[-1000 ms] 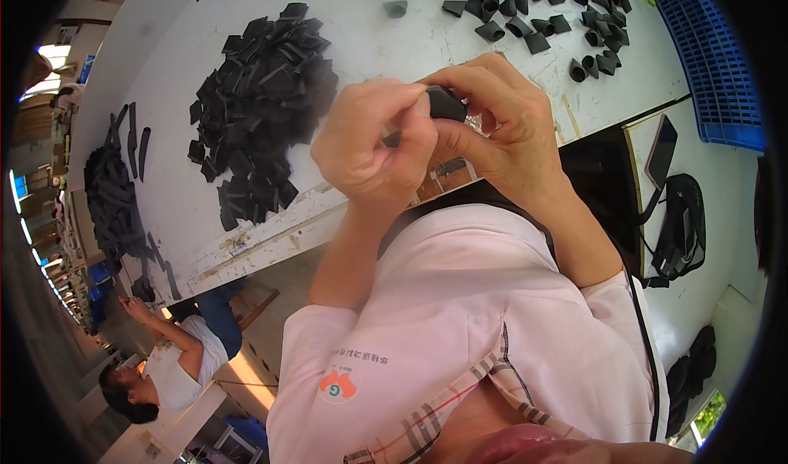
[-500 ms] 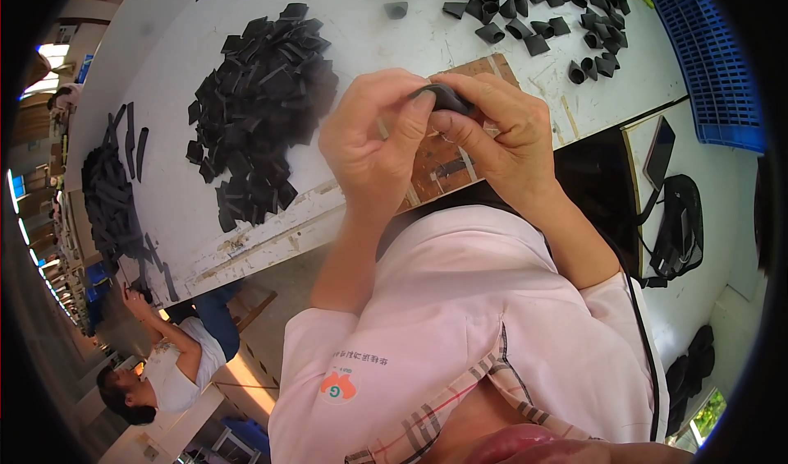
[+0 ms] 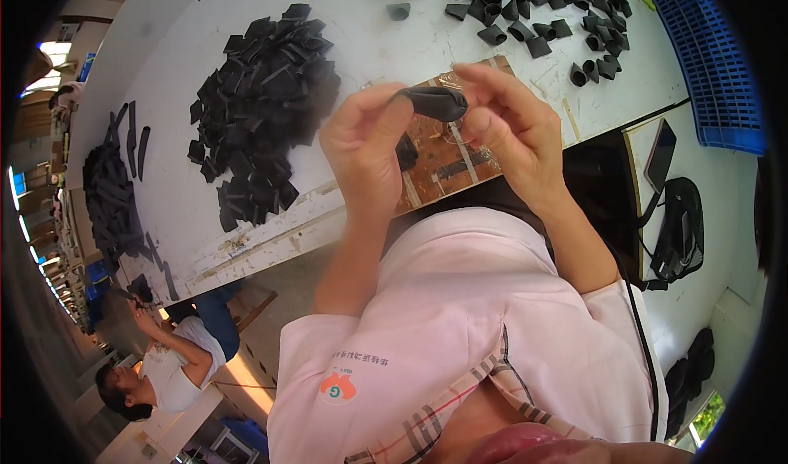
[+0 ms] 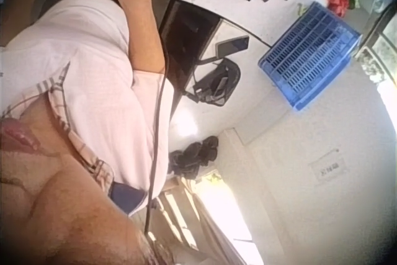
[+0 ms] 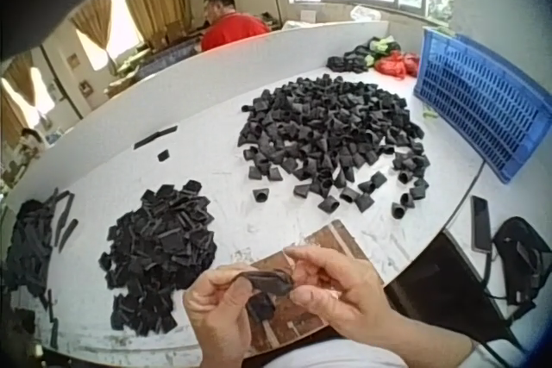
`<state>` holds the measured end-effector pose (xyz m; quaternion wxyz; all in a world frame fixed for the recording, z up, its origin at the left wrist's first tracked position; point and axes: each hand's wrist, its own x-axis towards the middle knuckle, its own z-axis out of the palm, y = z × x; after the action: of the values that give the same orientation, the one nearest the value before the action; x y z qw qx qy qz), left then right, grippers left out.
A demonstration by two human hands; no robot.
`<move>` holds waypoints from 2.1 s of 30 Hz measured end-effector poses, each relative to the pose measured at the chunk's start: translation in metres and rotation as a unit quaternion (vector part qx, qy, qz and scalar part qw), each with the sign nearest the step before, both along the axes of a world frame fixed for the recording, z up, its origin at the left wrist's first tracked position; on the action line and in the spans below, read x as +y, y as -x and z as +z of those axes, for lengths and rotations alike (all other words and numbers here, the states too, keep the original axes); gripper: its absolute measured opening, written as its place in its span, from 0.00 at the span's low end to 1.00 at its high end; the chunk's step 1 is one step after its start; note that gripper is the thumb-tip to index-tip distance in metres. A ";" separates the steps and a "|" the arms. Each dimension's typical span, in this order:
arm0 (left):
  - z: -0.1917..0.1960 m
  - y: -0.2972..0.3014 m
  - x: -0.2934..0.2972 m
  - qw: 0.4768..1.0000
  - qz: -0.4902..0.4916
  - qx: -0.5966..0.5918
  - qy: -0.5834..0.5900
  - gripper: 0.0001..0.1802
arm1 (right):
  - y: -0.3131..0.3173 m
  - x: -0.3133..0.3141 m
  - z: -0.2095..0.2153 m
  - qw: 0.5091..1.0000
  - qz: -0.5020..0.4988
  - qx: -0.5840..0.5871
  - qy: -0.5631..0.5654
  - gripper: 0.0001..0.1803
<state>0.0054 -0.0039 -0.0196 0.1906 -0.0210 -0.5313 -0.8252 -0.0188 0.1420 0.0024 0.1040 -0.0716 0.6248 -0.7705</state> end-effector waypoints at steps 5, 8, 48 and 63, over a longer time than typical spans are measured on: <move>0.009 -0.001 0.005 0.999 0.012 -0.018 -0.049 0.05 | 0.015 0.001 0.022 0.839 0.001 0.439 -0.321 0.11; 0.011 -0.003 0.005 1.000 0.005 -0.018 -0.011 0.05 | 0.024 0.001 0.014 0.850 0.017 0.429 -0.304 0.05; 0.001 0.012 0.008 0.957 0.083 0.124 0.249 0.04 | 0.019 -0.005 -0.005 0.879 -0.012 0.415 -0.234 0.05; 0.001 0.011 0.013 0.965 0.077 0.106 0.226 0.04 | -0.005 0.049 0.052 0.861 0.359 0.360 -0.022 0.18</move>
<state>-0.0060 0.0090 -0.0190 0.2992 -0.1096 -0.6809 -0.6594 -0.0133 0.1907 0.0542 0.1432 -0.5611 0.5662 -0.5866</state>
